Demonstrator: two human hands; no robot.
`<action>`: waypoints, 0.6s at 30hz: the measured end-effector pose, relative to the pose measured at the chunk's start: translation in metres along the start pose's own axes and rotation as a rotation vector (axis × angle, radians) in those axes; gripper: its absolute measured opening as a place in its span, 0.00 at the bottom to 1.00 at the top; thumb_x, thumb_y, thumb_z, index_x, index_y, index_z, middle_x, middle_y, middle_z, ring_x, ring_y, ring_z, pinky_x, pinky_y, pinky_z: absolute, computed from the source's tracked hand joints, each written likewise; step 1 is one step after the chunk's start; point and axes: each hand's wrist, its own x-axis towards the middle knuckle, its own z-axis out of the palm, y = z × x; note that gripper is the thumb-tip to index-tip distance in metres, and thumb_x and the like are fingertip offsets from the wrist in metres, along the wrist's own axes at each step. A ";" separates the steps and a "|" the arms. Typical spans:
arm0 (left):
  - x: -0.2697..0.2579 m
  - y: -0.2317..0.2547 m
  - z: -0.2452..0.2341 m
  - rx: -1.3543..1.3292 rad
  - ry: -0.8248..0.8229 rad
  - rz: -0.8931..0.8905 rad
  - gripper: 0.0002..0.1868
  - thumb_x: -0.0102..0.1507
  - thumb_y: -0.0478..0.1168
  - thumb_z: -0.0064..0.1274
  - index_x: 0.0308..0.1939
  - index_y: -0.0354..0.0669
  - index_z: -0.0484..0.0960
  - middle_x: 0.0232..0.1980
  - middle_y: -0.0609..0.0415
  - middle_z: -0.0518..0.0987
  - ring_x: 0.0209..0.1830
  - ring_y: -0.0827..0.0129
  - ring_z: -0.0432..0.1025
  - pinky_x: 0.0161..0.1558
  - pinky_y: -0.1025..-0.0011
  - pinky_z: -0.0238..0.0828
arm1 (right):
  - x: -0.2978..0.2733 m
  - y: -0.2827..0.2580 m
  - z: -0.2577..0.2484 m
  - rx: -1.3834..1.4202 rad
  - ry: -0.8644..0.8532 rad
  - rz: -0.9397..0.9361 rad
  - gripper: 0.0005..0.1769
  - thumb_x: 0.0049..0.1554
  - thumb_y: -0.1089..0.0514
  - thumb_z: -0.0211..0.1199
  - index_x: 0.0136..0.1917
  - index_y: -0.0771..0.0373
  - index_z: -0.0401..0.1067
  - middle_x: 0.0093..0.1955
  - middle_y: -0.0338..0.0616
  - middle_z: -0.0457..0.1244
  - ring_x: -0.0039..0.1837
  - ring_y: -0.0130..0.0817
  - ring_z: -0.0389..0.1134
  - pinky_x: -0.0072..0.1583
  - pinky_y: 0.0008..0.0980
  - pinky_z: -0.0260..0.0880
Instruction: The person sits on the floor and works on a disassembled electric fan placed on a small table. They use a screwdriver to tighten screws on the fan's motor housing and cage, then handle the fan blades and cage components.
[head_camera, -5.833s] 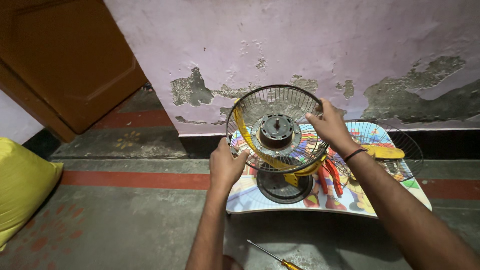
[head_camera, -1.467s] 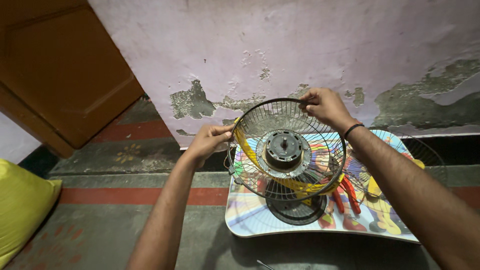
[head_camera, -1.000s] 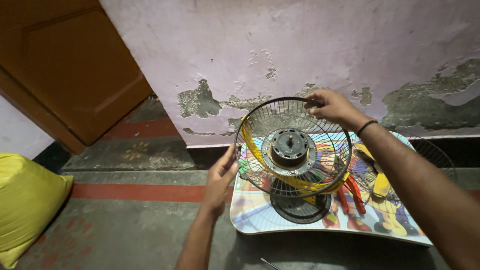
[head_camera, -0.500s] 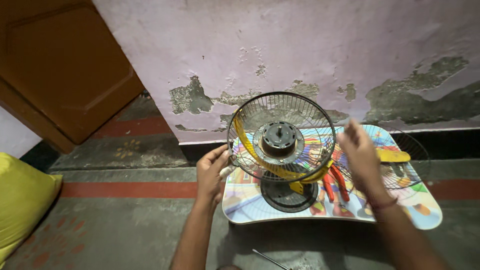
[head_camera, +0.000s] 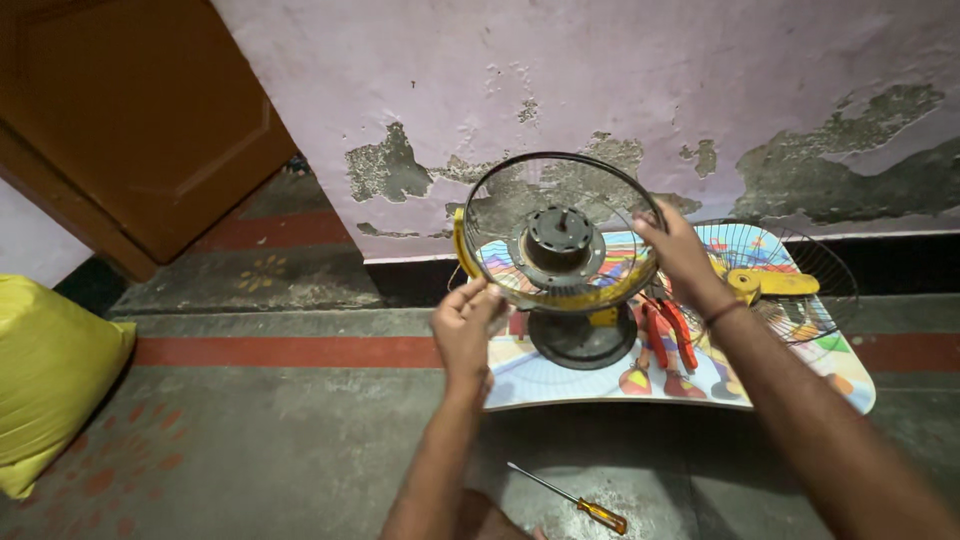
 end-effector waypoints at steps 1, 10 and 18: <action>-0.008 0.000 0.007 -0.002 -0.015 -0.005 0.23 0.62 0.31 0.59 0.60 0.23 0.77 0.45 0.46 0.83 0.39 0.72 0.78 0.38 0.76 0.78 | 0.014 0.002 -0.003 0.025 -0.031 0.052 0.26 0.62 0.52 0.59 0.69 0.66 0.66 0.59 0.41 0.64 0.61 0.31 0.64 0.64 0.33 0.64; -0.036 0.000 0.033 -0.184 -0.054 -0.039 0.30 0.63 0.31 0.53 0.69 0.25 0.68 0.66 0.36 0.76 0.52 0.60 0.81 0.50 0.66 0.80 | 0.028 -0.011 -0.010 -0.101 0.133 -0.150 0.19 0.68 0.52 0.55 0.67 0.65 0.69 0.59 0.39 0.65 0.59 0.26 0.64 0.62 0.28 0.64; -0.037 0.005 0.019 -0.001 -0.111 0.018 0.28 0.62 0.32 0.54 0.67 0.35 0.71 0.61 0.41 0.80 0.55 0.65 0.77 0.52 0.67 0.77 | -0.241 0.064 0.036 -0.560 -0.382 0.028 0.18 0.53 0.50 0.69 0.55 0.59 0.78 0.52 0.47 0.73 0.53 0.39 0.76 0.56 0.36 0.74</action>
